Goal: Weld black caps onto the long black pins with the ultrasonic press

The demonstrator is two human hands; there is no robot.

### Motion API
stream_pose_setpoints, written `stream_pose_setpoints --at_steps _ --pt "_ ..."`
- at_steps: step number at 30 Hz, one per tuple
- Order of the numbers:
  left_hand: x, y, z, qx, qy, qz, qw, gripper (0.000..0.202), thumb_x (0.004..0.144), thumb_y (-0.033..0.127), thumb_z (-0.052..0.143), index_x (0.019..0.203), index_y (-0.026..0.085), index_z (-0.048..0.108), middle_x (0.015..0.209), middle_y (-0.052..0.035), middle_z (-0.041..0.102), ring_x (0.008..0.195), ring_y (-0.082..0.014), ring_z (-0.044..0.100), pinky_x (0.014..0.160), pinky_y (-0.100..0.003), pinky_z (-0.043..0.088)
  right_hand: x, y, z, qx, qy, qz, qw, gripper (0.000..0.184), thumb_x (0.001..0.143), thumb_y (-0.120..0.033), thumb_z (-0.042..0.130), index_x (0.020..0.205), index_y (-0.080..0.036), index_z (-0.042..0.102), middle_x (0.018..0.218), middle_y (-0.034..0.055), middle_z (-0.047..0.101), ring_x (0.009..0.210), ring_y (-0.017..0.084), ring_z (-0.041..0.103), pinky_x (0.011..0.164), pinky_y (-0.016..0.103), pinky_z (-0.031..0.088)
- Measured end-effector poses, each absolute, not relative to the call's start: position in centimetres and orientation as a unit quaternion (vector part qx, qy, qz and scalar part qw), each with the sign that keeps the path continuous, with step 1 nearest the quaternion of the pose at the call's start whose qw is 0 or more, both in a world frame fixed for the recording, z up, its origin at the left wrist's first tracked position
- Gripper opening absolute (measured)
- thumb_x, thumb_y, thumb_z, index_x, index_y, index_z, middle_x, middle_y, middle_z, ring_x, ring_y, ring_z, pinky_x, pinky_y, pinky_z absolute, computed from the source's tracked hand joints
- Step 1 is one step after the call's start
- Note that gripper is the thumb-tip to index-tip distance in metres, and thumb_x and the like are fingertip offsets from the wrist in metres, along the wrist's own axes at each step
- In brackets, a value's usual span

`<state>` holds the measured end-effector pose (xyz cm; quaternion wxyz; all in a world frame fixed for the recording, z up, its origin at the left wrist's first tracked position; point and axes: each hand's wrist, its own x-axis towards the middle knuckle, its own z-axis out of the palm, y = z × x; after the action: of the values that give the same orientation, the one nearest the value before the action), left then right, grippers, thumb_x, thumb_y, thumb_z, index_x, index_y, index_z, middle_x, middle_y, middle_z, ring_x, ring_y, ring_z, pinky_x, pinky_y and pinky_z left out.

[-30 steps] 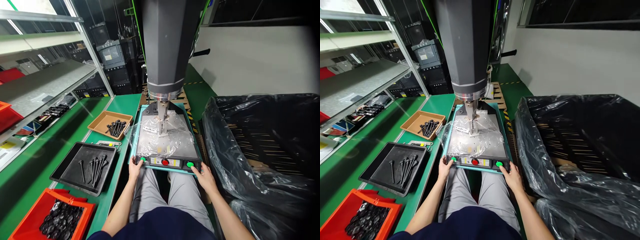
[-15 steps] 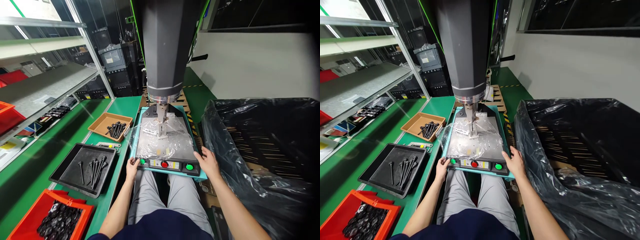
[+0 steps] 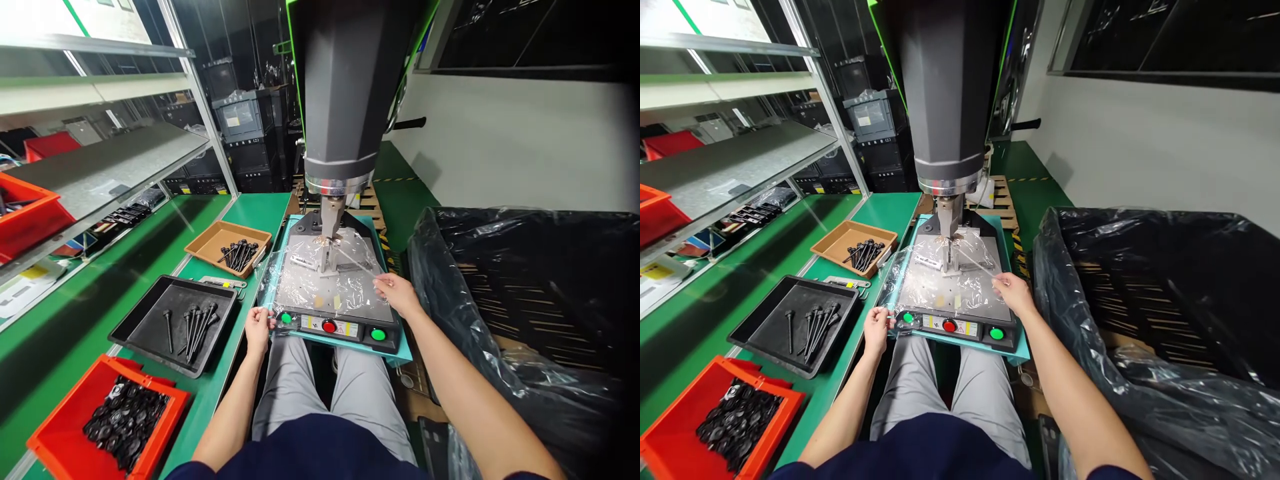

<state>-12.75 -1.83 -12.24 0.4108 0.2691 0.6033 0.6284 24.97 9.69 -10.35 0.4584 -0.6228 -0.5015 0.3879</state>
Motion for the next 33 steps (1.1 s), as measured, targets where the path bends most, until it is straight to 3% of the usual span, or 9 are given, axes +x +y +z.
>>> stream_pose_setpoints --at_steps 4,9,16,22,25,27,29,31,33 --pt "-12.4 -3.5 -11.6 0.286 0.584 0.638 0.412 0.041 0.073 0.051 0.071 0.088 0.020 0.047 0.066 0.0046 0.062 0.039 -0.0066 0.048 0.040 -0.019 0.034 25.6 5.1 -9.5 -0.614 -0.476 0.404 0.482 0.045 0.064 -0.058 0.070 0.082 -0.018 0.063 0.063 0.0000 0.058 0.048 0.013 0.049 0.043 0.025 0.036" --pt "-12.7 -7.2 -13.6 0.287 0.594 0.613 0.436 0.042 0.074 0.052 0.072 0.088 0.020 0.049 0.064 0.0054 0.061 0.038 -0.0057 0.045 0.039 -0.018 0.035 26.3 -2.9 -11.1 -0.638 -0.382 0.454 0.491 0.049 0.057 -0.058 0.079 0.075 -0.017 0.062 0.053 -0.0040 0.049 0.043 0.009 0.040 0.039 0.021 0.027" --pt "-13.2 -12.3 -17.7 0.268 0.628 0.562 0.467 0.038 0.075 0.050 0.071 0.087 0.019 0.051 0.060 0.0041 0.062 0.037 -0.0064 0.046 0.038 -0.017 0.034 25.7 -12.3 -15.4 -0.670 -0.274 0.499 0.477 0.057 0.053 -0.062 0.083 0.081 -0.016 0.063 0.054 -0.0039 0.050 0.044 0.009 0.042 0.038 0.019 0.026" --pt "-13.2 -13.6 -18.8 0.259 0.639 0.530 0.493 0.043 0.074 0.054 0.071 0.085 0.019 0.050 0.061 0.0022 0.064 0.040 -0.0077 0.050 0.041 -0.018 0.037 24.4 -14.1 -17.8 -0.677 -0.250 0.501 0.478 0.060 0.053 -0.066 0.082 0.081 -0.017 0.062 0.051 -0.0048 0.049 0.044 0.009 0.042 0.038 0.019 0.027" --pt "-13.3 -13.8 -18.8 0.259 0.651 0.517 0.492 0.042 0.075 0.054 0.070 0.086 0.019 0.049 0.067 0.0003 0.067 0.043 -0.0092 0.054 0.041 -0.019 0.036 24.9 -13.8 -19.4 -0.691 -0.271 0.496 0.451 0.060 0.054 -0.066 0.079 0.086 -0.017 0.064 0.058 -0.0015 0.056 0.047 0.013 0.050 0.040 0.022 0.033" --pt "-13.4 -13.9 -18.8 0.263 0.657 0.513 0.486 0.040 0.076 0.053 0.069 0.087 0.019 0.049 0.072 -0.0010 0.068 0.046 -0.0102 0.057 0.043 -0.020 0.038 25.6 -12.9 -20.2 -0.724 -0.299 0.459 0.419 0.061 0.054 -0.065 0.076 0.090 -0.017 0.065 0.070 0.0043 0.064 0.058 0.020 0.061 0.047 0.029 0.045" --pt "-13.5 -14.2 -18.9 0.268 0.660 0.507 0.485 0.039 0.077 0.052 0.068 0.087 0.019 0.050 0.077 -0.0023 0.070 0.050 -0.0117 0.060 0.046 -0.021 0.041 26.3 -11.4 -20.3 -0.769 -0.348 0.381 0.378 0.060 0.054 -0.062 0.074 0.093 -0.016 0.066 0.085 0.0118 0.069 0.077 0.030 0.068 0.067 0.041 0.055" --pt "-13.8 -14.5 -19.2 0.264 0.669 0.493 0.489 0.040 0.076 0.053 0.068 0.089 0.019 0.050 0.079 -0.0035 0.071 0.054 -0.0140 0.063 0.048 -0.023 0.043 26.5 -9.3 -19.0 -0.784 -0.413 0.296 0.357 0.057 0.060 -0.060 0.070 0.097 -0.016 0.067 0.099 0.0175 0.070 0.093 0.035 0.068 0.085 0.050 0.053" --pt "-14.0 -14.8 -19.7 0.253 0.684 0.476 0.491 0.043 0.075 0.055 0.067 0.090 0.019 0.050 0.079 -0.0046 0.072 0.057 -0.0159 0.065 0.051 -0.025 0.046 25.9 -6.6 -16.2 -0.748 -0.487 0.247 0.377 0.053 0.072 -0.058 0.062 0.103 -0.016 0.067 0.108 0.0186 0.069 0.100 0.034 0.067 0.091 0.051 0.052"
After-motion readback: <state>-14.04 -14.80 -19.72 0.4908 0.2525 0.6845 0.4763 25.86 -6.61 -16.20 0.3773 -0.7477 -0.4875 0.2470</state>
